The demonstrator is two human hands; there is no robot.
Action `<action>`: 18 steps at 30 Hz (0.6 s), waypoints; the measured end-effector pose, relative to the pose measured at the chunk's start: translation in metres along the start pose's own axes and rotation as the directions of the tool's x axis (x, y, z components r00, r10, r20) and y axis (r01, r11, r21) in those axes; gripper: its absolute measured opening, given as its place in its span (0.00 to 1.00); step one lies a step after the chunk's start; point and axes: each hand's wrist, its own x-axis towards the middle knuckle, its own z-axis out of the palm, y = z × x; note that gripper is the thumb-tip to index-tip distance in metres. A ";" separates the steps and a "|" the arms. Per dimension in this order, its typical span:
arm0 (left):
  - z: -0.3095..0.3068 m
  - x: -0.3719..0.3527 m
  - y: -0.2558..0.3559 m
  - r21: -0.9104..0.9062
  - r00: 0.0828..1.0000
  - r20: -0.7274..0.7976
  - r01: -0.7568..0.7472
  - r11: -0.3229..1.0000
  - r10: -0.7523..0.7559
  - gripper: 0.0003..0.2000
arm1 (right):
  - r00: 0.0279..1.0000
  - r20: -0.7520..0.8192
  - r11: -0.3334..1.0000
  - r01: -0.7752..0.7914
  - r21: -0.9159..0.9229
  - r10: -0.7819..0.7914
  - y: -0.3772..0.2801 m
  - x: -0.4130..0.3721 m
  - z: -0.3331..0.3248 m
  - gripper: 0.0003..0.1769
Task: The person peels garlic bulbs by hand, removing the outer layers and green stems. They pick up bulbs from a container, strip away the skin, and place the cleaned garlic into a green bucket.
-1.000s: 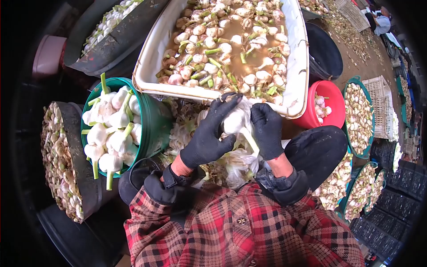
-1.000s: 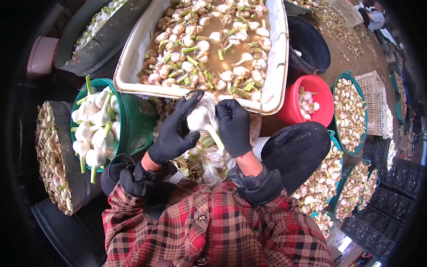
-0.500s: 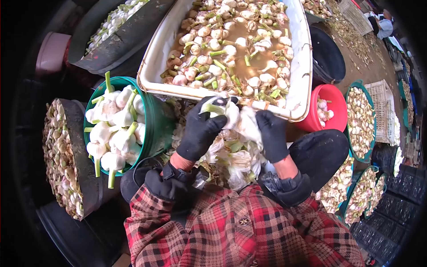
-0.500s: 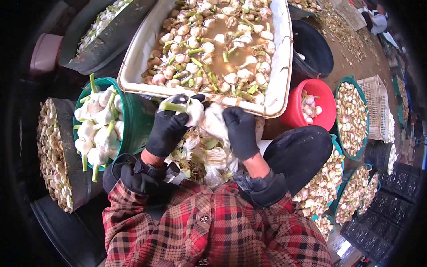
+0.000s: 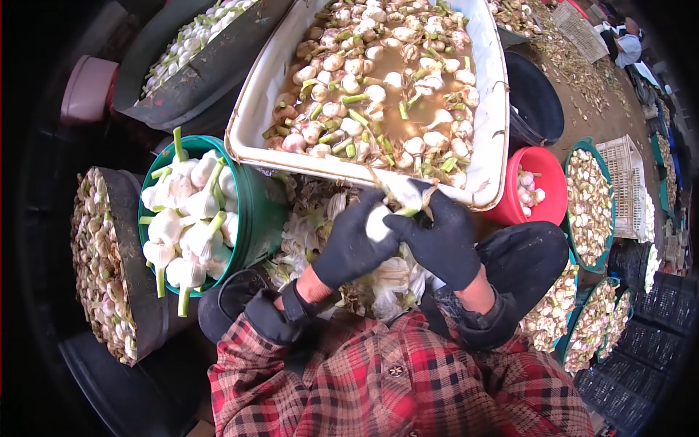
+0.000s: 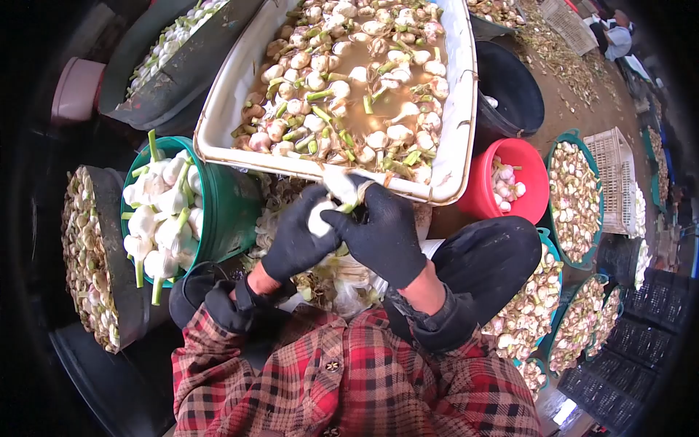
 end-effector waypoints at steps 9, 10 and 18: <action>0.011 -0.012 -0.019 0.222 0.991 0.121 0.026 0.975 -0.053 0.31 | 0.830 -0.553 0.981 -0.047 -0.187 -0.066 0.057 0.074 -0.137 0.12; 0.012 -0.013 -0.017 0.207 0.976 0.203 0.035 0.978 -0.077 0.26 | 0.841 -0.541 0.969 -0.125 -0.213 -0.010 0.059 0.089 -0.170 0.14; 0.020 -0.027 -0.029 0.482 0.767 0.638 -0.323 0.814 -0.074 0.20 | 0.980 -0.137 0.968 0.109 -0.228 -0.142 0.049 0.119 -0.131 0.08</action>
